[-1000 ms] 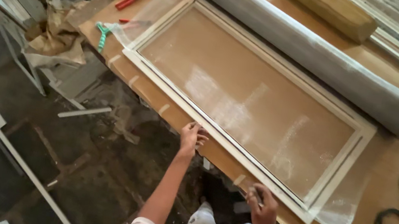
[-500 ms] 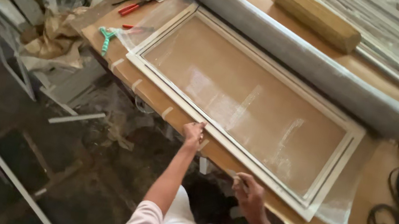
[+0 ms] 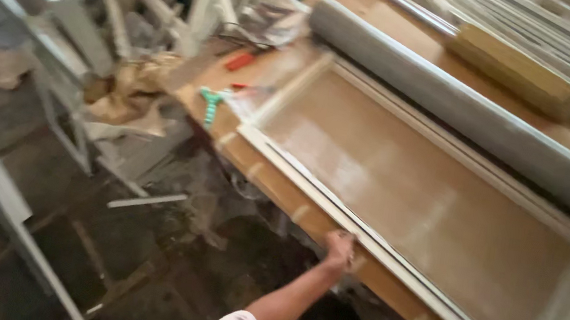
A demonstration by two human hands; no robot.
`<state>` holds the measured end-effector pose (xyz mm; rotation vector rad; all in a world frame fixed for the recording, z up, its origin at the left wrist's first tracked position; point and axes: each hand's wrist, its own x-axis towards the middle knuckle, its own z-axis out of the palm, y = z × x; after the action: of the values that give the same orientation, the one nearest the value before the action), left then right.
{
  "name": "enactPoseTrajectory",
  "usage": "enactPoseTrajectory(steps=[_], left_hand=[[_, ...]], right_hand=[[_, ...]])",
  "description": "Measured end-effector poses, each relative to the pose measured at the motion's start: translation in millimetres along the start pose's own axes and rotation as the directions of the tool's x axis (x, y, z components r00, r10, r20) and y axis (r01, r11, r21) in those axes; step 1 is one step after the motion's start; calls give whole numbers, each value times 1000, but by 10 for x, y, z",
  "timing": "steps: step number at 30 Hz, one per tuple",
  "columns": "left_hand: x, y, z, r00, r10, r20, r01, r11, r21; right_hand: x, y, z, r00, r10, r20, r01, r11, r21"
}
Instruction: The person fits a roll of mesh over a white window frame on the workbench and presses a black rubber spline cord into the frame groove using a green spline roller, working along the edges. They cut and handle the spline by hand and unroll the mesh across the frame as they secure it.
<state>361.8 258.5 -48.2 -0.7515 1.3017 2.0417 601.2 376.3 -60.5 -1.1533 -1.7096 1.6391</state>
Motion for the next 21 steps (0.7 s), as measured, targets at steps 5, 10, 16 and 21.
enactPoseTrajectory(steps=[5, 10, 16, 21], left_hand=[[108, 238, -142, 993, 61, 103, -57, 997, -43], [261, 190, -159, 998, 62, 1, -62, 998, -23], [605, 390, -413, 976, 111, -188, -134, 985, -112], [828, 600, -646, 987, 150, -49, -153, 987, -55]], right_hand=[[324, -25, 448, 955, -199, 218, 225, 969, -100], [514, -190, 477, 990, 94, 100, -68, 968, -242], [683, -223, 207, 896, 369, -248, -290, 908, 302], [938, -72, -178, 815, 418, -400, -210, 858, 468]])
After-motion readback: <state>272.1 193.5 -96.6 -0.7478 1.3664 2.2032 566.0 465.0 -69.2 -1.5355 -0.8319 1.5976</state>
